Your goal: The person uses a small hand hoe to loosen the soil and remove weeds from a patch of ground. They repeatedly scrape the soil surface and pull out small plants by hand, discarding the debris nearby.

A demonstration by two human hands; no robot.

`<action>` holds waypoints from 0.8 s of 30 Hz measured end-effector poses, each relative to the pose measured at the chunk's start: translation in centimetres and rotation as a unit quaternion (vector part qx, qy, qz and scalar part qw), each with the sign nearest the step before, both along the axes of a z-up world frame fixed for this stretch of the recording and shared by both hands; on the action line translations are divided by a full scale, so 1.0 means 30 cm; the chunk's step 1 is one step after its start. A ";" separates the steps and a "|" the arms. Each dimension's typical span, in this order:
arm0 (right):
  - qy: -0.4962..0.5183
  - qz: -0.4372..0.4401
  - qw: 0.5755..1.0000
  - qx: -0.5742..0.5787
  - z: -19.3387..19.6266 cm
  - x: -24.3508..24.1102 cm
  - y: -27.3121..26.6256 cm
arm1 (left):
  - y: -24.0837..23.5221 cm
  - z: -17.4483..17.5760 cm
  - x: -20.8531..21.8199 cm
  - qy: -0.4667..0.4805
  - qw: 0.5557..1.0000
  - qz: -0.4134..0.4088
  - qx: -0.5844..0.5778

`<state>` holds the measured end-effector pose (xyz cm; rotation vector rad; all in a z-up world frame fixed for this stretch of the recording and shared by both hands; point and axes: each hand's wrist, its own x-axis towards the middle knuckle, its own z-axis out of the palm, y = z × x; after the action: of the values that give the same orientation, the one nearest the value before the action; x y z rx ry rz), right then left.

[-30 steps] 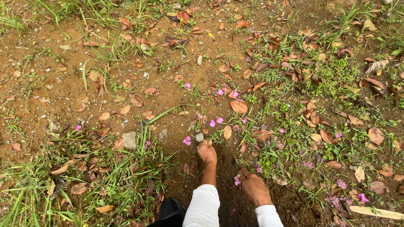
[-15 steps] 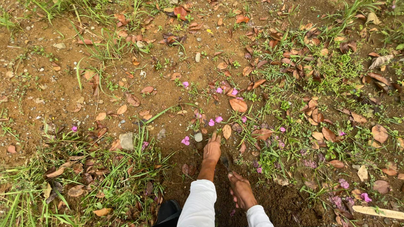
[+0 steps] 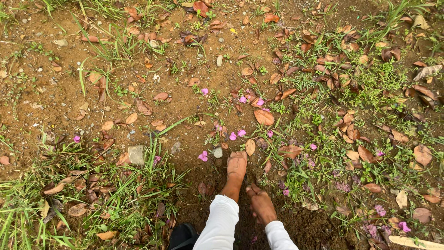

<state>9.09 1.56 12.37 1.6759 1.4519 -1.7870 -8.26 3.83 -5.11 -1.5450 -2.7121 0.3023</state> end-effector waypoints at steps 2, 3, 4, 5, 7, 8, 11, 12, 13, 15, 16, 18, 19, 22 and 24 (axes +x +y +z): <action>0.037 0.099 0.968 0.229 -0.020 0.000 -0.008 | 0.009 -0.002 -0.019 -0.008 1.000 0.001 0.006; 0.058 0.149 0.928 0.336 -0.016 0.002 -0.017 | 0.004 -0.001 -0.026 -0.011 1.000 0.002 0.008; 0.010 0.182 0.933 0.310 0.002 -0.002 -0.021 | -0.002 0.003 -0.041 -0.037 0.999 0.011 0.021; -0.037 0.215 0.934 0.281 0.030 -0.008 -0.030 | -0.012 0.009 -0.059 -0.062 0.997 0.021 0.033; -0.089 0.259 0.924 0.265 0.091 -0.016 -0.048 | -0.040 0.024 -0.080 -0.106 0.993 0.033 0.035; -0.094 0.274 0.915 0.280 0.118 -0.020 -0.058 | -0.060 0.034 -0.085 -0.123 0.991 0.039 0.026; -0.088 0.297 0.899 0.310 0.180 -0.010 -0.075 | -0.103 0.081 -0.097 -0.189 0.979 0.074 0.028; -0.086 0.301 0.896 0.316 0.198 -0.001 -0.077 | -0.118 0.101 -0.087 -0.215 0.972 0.088 0.033; -0.099 0.297 0.904 0.292 0.215 0.008 -0.080 | -0.138 0.124 -0.078 -0.272 0.951 0.137 0.047; -0.127 0.288 0.917 0.246 0.243 0.039 -0.068 | -0.168 0.175 -0.053 -0.382 0.891 0.233 0.078; -0.128 0.276 0.930 0.207 0.246 0.057 -0.049 | -0.176 0.198 -0.037 -0.456 0.841 0.267 0.118; -0.129 0.251 0.951 0.125 0.223 0.121 0.012 | -0.196 0.233 0.007 -0.590 0.713 0.328 0.191; -0.117 0.250 0.947 0.166 0.199 0.156 0.023 | -0.221 0.245 0.020 -0.546 0.763 0.325 0.121; -0.077 0.228 0.943 0.230 0.144 0.210 0.043 | -0.268 0.248 0.063 -0.479 0.808 0.337 0.066; -0.052 0.193 0.963 0.179 0.191 0.217 0.047 | -0.282 0.233 0.083 -0.535 0.714 0.384 0.237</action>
<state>15.59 2.98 18.09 1.4713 1.9806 -1.2678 -5.79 -4.63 1.88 -0.2998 -3.5266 -1.6930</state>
